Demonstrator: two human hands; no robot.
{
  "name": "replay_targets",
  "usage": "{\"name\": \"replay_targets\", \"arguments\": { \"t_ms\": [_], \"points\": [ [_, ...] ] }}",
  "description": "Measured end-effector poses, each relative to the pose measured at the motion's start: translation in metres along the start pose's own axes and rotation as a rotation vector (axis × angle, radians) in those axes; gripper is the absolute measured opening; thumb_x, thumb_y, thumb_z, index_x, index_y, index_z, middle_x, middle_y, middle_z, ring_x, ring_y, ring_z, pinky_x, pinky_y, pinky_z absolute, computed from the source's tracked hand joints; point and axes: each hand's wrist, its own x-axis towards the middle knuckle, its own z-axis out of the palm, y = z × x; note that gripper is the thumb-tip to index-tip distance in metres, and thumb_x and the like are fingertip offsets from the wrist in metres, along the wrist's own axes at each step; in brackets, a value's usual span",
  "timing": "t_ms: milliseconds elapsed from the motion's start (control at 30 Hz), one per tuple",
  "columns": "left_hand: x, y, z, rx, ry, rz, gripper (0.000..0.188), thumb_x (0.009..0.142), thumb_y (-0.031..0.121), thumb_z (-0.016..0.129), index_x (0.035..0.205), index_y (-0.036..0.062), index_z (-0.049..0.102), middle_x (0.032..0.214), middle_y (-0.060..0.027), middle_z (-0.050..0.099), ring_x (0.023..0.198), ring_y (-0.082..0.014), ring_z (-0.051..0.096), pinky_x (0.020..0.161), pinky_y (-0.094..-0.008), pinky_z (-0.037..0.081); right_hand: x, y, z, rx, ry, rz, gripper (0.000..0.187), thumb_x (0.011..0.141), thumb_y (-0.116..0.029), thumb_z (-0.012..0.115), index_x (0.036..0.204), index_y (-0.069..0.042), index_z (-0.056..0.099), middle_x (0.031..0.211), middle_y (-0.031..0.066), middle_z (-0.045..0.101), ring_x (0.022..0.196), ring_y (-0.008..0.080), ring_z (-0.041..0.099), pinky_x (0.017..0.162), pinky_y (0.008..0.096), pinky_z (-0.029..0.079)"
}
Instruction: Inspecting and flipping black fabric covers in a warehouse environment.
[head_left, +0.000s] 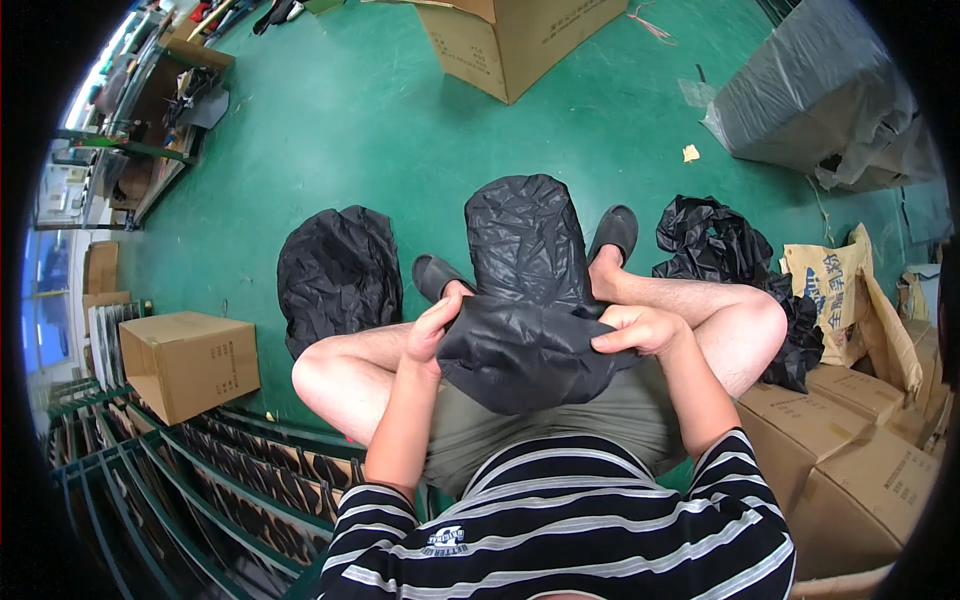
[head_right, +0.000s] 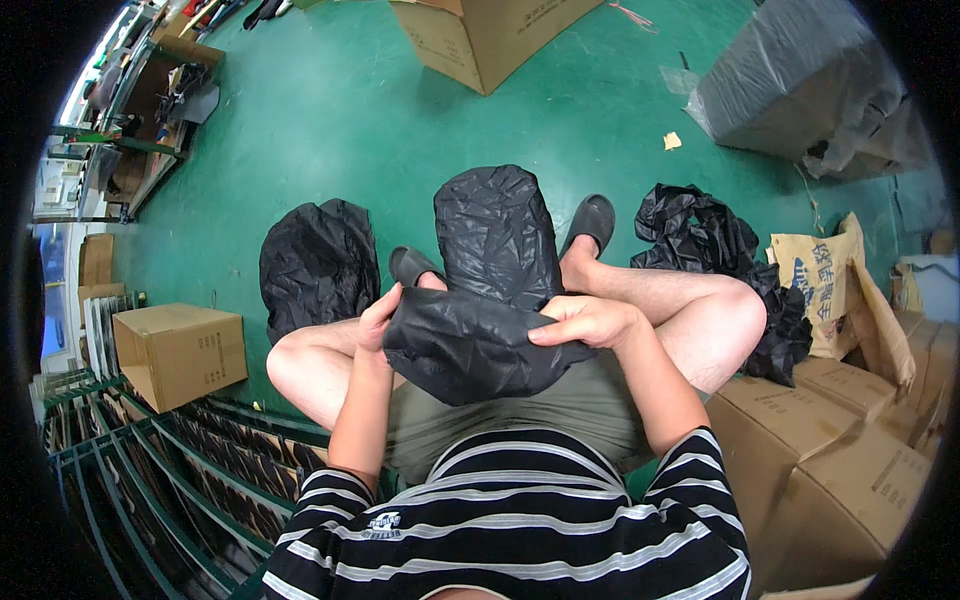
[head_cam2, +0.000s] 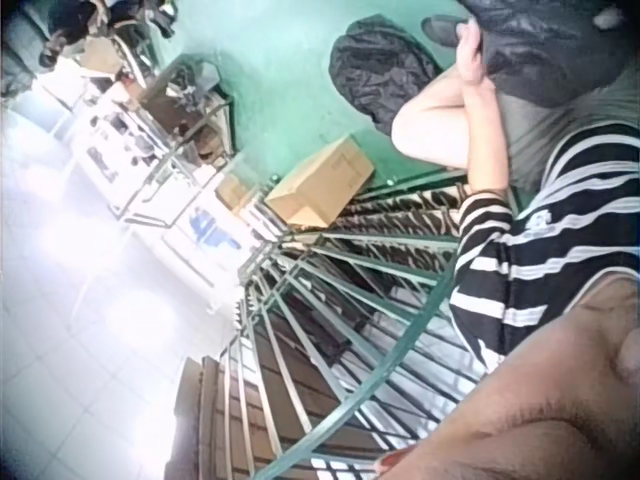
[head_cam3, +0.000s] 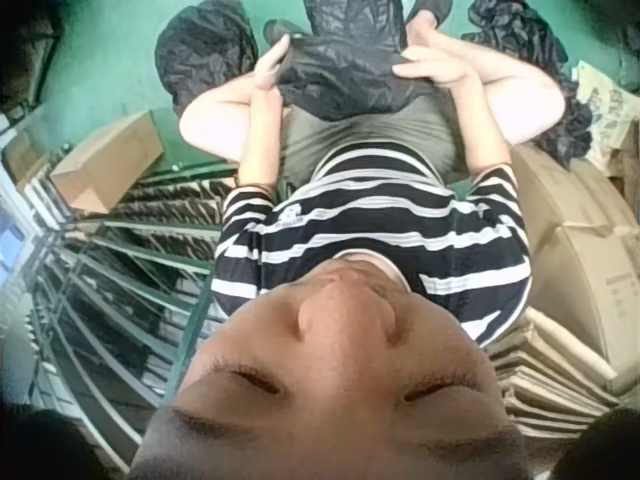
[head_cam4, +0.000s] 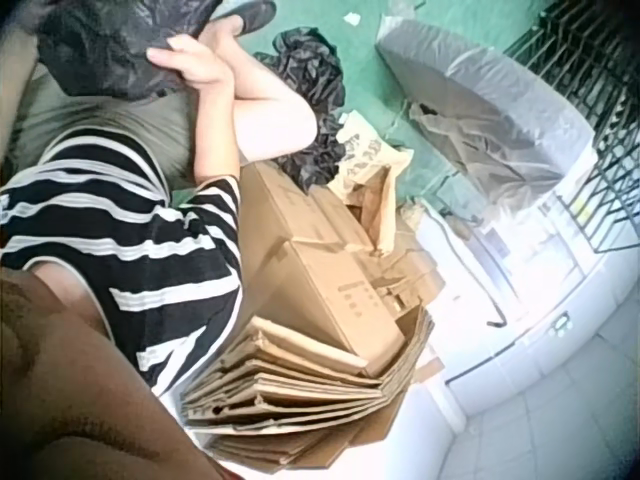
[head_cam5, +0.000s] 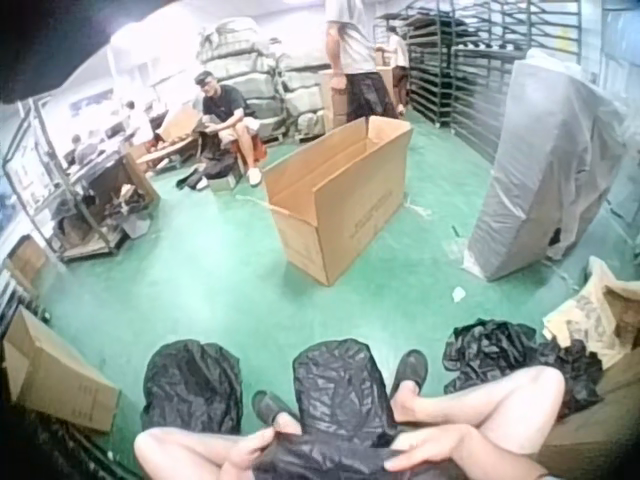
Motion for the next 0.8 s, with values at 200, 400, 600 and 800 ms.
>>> {"name": "replay_targets", "arguments": {
  "t_ms": [200, 400, 600, 800],
  "points": [
    [0.022, 0.007, 0.018, 0.659, -0.118, -0.083, 0.021, 0.092, 0.001, 0.065, 0.113, -0.0023, 0.064, 0.107, -0.0045, 0.068, 0.096, -0.0097, 0.064, 0.087, -0.0254, 0.051, -0.005, 0.034, -0.028, 0.434, 0.029, -0.509, 0.009, 0.089, -0.007, 0.062, 0.086, -0.003, 0.054, 0.106, 0.0109, 0.059, 0.099, 0.0216, 0.058, 0.088, 0.0379, 0.048],
    [0.020, -0.003, 0.020, 0.746, 0.116, 0.143, 0.023, 0.092, -0.001, 0.064, 0.115, 0.0017, 0.063, 0.107, -0.0046, 0.068, 0.094, -0.0075, 0.062, 0.082, -0.0214, 0.050, -0.025, 0.015, -0.048, 0.292, -0.013, -0.410, 0.031, 0.096, -0.014, 0.056, 0.120, 0.007, 0.056, 0.123, 0.0055, 0.053, 0.113, 0.0176, 0.051, 0.105, 0.0325, 0.034],
    [0.003, 0.010, 0.037, 0.079, -0.133, 0.135, 0.031, 0.085, -0.002, 0.069, 0.113, -0.0001, 0.057, 0.097, -0.0094, 0.066, 0.089, -0.0160, 0.066, 0.076, -0.0241, 0.051, -0.021, 0.014, -0.043, -0.155, 0.047, -0.371, 0.055, 0.096, -0.034, 0.052, 0.127, 0.011, 0.045, 0.130, 0.0047, 0.037, 0.122, 0.0129, 0.035, 0.108, 0.0275, 0.021],
    [0.000, 0.013, 0.039, 0.387, -0.349, -0.183, 0.074, 0.080, 0.035, 0.078, 0.132, -0.0032, 0.040, 0.086, -0.0095, 0.061, 0.070, -0.0079, 0.052, 0.061, -0.0177, 0.034, -0.023, -0.002, -0.038, -0.063, 0.210, -0.259, 0.034, 0.101, -0.018, 0.052, 0.113, 0.011, 0.065, 0.112, 0.0042, 0.063, 0.107, 0.0117, 0.054, 0.099, 0.0267, 0.039]
  ]
}}
